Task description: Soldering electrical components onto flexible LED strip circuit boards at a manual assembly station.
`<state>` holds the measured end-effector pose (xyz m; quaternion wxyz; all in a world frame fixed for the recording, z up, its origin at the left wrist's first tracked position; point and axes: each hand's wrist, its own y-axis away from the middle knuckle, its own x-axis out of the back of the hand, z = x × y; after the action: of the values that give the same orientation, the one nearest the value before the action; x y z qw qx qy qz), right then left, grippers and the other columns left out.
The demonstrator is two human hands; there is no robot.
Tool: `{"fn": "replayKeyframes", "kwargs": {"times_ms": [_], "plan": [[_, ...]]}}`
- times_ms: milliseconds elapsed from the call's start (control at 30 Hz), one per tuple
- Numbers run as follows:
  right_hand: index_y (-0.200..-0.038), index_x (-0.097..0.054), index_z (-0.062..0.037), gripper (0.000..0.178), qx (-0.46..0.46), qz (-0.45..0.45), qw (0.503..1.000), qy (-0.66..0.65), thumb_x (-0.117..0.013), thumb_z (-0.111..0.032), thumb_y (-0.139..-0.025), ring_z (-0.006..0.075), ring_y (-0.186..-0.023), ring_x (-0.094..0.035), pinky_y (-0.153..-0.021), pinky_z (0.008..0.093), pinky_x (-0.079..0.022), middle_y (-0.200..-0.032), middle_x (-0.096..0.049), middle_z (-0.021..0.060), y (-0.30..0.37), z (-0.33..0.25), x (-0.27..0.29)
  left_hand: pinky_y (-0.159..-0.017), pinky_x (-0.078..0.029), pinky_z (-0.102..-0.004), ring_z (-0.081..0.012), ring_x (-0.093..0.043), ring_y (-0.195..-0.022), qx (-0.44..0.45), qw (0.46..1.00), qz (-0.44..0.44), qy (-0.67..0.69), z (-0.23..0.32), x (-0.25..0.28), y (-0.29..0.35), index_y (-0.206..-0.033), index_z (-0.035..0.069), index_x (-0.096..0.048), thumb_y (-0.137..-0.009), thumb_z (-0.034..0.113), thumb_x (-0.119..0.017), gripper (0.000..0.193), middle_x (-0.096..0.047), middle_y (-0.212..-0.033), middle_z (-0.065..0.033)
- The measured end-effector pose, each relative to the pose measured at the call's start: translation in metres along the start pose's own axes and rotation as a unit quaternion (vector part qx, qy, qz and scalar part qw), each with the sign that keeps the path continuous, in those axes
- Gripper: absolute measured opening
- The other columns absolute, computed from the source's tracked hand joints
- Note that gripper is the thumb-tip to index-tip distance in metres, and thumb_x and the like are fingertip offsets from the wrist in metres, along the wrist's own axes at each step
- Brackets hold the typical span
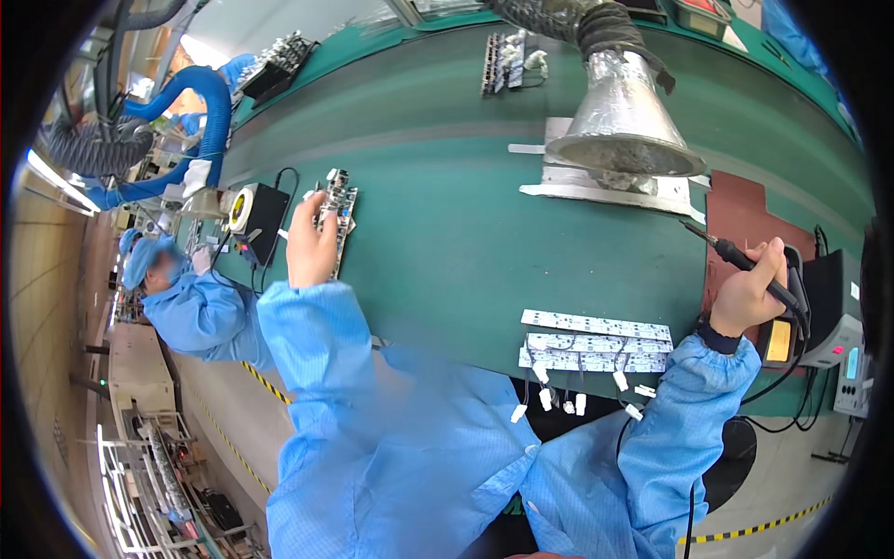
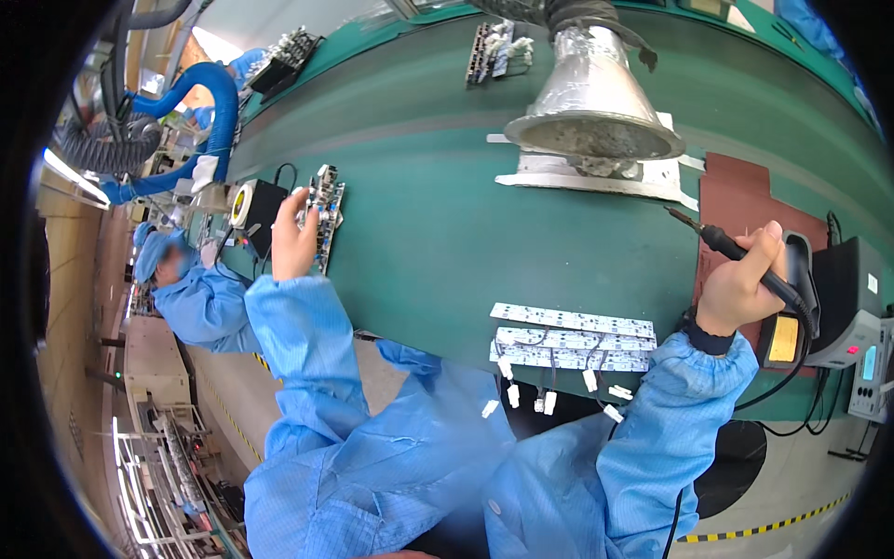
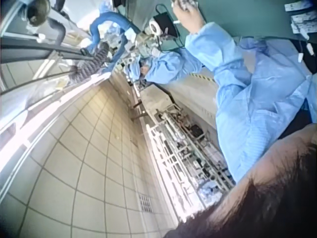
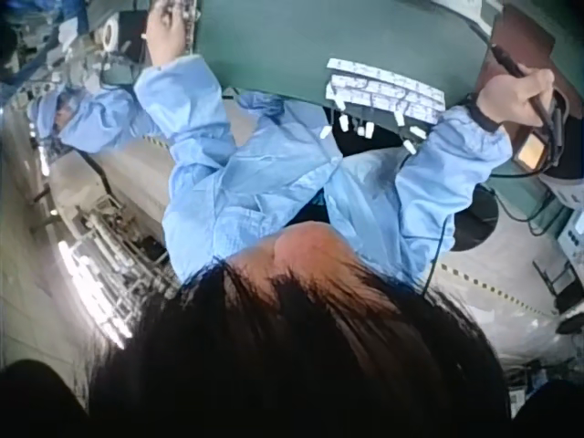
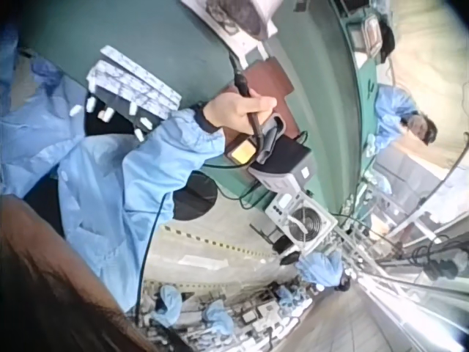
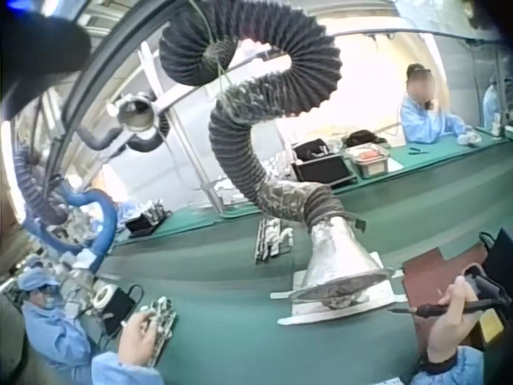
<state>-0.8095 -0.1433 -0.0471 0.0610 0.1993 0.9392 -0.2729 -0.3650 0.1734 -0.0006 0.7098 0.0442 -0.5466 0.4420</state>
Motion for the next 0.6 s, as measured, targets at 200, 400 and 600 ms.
{"fn": "replayKeyframes", "kwargs": {"times_ms": [200,400,600], "plan": [[-0.062,-0.055,0.0019,0.042,0.039,-0.007,0.999,-0.004,-0.057,-0.018,-0.099,0.0120,-0.059,-0.048,-0.056,0.0267,-0.037,-0.061,-0.052,0.0030,0.004,-0.012,-0.006,-0.110,-0.037,-0.0456,-0.0394,-0.043,-0.133,0.011,0.987,0.044,-0.157,-0.025,0.004,0.038,-0.140,0.002,-0.048,-0.078,0.029,-0.082,0.075,-0.044,-0.142,-0.0231],[-0.065,-0.056,0.0028,0.041,0.017,-0.038,0.999,0.005,-0.058,-0.020,-0.099,0.0147,-0.066,-0.054,-0.064,0.0292,-0.044,-0.068,-0.058,0.0054,0.002,-0.002,0.003,-0.110,-0.035,-0.0470,-0.0396,-0.043,-0.133,0.021,0.962,0.178,-0.206,-0.008,0.000,0.049,-0.142,0.005,-0.046,-0.074,0.034,-0.085,0.083,-0.044,-0.143,-0.0226],[-0.066,-0.058,0.0040,0.040,0.017,-0.038,0.999,0.002,-0.058,-0.019,-0.099,0.0146,-0.066,-0.055,-0.065,0.0284,-0.045,-0.069,-0.058,0.0056,0.003,-0.005,0.002,-0.109,-0.038,-0.0475,-0.0386,-0.046,-0.131,0.105,0.975,0.047,-0.191,-0.059,-0.018,0.068,-0.140,0.006,-0.049,-0.080,0.044,-0.079,0.077,-0.046,-0.142,-0.0218]]}}
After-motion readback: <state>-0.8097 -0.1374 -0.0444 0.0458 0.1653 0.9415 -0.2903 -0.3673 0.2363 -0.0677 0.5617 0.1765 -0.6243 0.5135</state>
